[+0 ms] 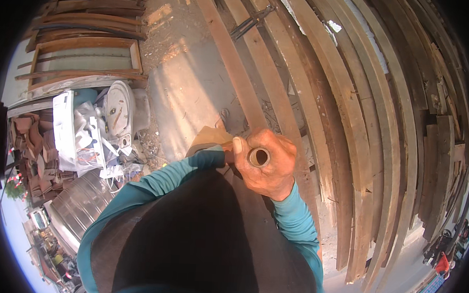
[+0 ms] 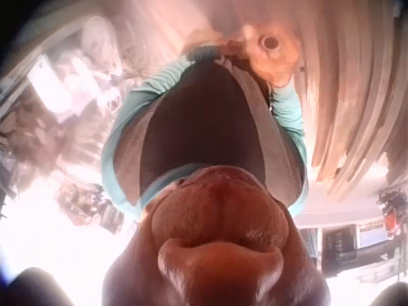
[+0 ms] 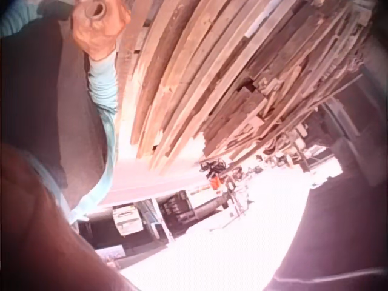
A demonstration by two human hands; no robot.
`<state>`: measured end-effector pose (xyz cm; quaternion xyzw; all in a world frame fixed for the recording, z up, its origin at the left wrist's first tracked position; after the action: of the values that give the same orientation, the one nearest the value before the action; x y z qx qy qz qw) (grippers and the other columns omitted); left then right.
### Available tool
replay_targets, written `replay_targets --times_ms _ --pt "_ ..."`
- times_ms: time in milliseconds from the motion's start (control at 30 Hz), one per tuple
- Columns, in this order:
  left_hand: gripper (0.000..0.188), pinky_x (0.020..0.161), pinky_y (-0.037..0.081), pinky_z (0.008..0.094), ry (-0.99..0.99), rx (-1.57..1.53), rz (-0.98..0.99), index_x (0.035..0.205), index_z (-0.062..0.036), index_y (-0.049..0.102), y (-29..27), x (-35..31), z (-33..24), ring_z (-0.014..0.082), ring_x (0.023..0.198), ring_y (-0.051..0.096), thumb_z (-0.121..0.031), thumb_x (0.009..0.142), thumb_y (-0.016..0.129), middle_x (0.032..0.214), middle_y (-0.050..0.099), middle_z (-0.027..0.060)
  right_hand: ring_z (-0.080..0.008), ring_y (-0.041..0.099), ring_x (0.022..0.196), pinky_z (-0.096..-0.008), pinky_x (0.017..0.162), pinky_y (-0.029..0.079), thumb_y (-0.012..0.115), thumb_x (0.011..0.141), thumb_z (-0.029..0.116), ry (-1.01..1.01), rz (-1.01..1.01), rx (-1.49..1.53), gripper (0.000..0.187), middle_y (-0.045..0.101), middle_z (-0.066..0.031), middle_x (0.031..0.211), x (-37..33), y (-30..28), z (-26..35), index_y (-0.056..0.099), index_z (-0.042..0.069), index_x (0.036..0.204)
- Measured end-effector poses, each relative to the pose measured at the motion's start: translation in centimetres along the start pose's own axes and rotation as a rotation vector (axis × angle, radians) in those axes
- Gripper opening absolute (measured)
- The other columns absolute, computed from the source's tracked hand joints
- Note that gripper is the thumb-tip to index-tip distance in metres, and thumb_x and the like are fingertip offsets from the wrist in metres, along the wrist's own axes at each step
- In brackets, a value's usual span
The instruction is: The person uses a hammer and a pair of pliers to remove nails from various wooden boards and beams. The person pulls nails out by hand or using the hammer's claw, occasionally tapping a small piece of wood against the boards.
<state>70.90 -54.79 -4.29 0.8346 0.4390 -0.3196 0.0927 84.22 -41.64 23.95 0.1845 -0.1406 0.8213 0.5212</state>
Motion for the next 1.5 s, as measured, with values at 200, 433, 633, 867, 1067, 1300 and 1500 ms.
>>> replay_targets --times_ms 200,433,633,867,1067,1300,1500 --pt "0.095 0.117 0.037 0.0467 -0.090 0.026 -0.064 0.152 -0.0045 0.042 3.5 0.5 -0.2 0.0420 0.139 0.047 -0.074 0.090 0.055 0.149 0.051 0.0248 -0.0121 0.050 0.050 -0.0292 0.047 0.043 0.069 0.093 0.010 0.580 -0.244 0.036 0.020 0.054 -0.0043 0.064 -7.2 -0.8 -2.2 0.053 0.004 0.082" --pt "0.083 0.095 0.048 0.0427 0.017 0.101 0.018 0.129 0.0002 0.058 -1.7 3.3 -1.0 0.0365 0.111 0.065 -0.074 0.090 0.056 0.117 0.066 0.0253 -0.0182 0.052 0.049 -0.0351 0.047 0.046 0.068 0.089 0.009 -0.103 -0.114 0.302 0.018 0.056 -0.0085 0.063 -7.8 -4.4 1.5 0.051 0.004 0.084" --pt "0.101 0.120 0.032 0.0468 -0.065 0.101 -0.021 0.151 0.0005 0.045 -3.3 2.5 -4.9 0.0420 0.143 0.042 -0.081 0.092 0.040 0.151 0.048 0.0263 -0.0195 0.054 0.049 -0.0367 0.049 0.043 0.064 0.092 0.022 -0.034 -0.182 0.293 0.025 0.054 -0.0068 0.059 -12.5 -7.8 3.4 0.048 0.009 0.078" --pt "0.110 0.112 0.042 0.0469 0.046 0.175 -0.142 0.140 0.0045 0.056 -2.9 3.8 -3.4 0.0440 0.132 0.054 -0.089 0.089 0.028 0.134 0.060 0.0324 -0.0186 0.052 0.050 -0.0360 0.050 0.038 0.067 0.092 0.029 -0.049 -0.147 0.352 0.030 0.050 -0.0036 0.057 -11.5 -7.9 4.0 0.047 0.011 0.078" --pt "0.094 0.101 0.047 0.0422 0.147 -0.182 -0.355 0.132 0.0005 0.063 -5.1 2.2 -2.5 0.0318 0.115 0.063 -0.082 0.092 0.040 0.122 0.067 0.0231 -0.0169 0.051 0.045 -0.0320 0.043 0.039 0.069 0.092 0.030 -0.147 -0.111 0.419 0.035 0.049 -0.0022 0.054 -9.1 -5.5 4.8 0.046 0.011 0.074" --pt "0.059 0.080 0.050 0.0447 0.128 0.140 -0.828 0.101 -0.0019 0.067 -10.0 -3.6 -3.5 0.0348 0.088 0.066 -0.060 0.090 0.069 0.094 0.069 0.0174 -0.0142 0.046 0.048 -0.0311 0.045 0.036 0.065 0.092 0.023 0.153 0.012 0.339 0.034 0.049 -0.0053 0.057 -4.3 0.9 2.6 0.046 0.006 0.070" --pt "0.060 0.081 0.051 0.0458 0.128 0.029 -0.941 0.100 -0.0006 0.065 -12.2 -7.4 2.6 0.0393 0.089 0.066 -0.059 0.089 0.068 0.093 0.068 0.0199 -0.0121 0.041 0.049 -0.0305 0.045 0.031 0.065 0.091 0.022 0.219 0.312 0.480 0.034 0.049 -0.0054 0.056 1.0 7.3 -0.3 0.044 0.006 0.069"
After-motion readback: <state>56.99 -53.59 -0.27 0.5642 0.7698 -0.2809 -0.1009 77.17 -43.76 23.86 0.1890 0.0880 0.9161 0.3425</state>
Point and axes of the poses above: each hand's wrist, its own x-axis towards the middle knuckle, its own y-axis out of the palm, z = x × y, the point moved 5 cm from there along x, towards the middle knuckle
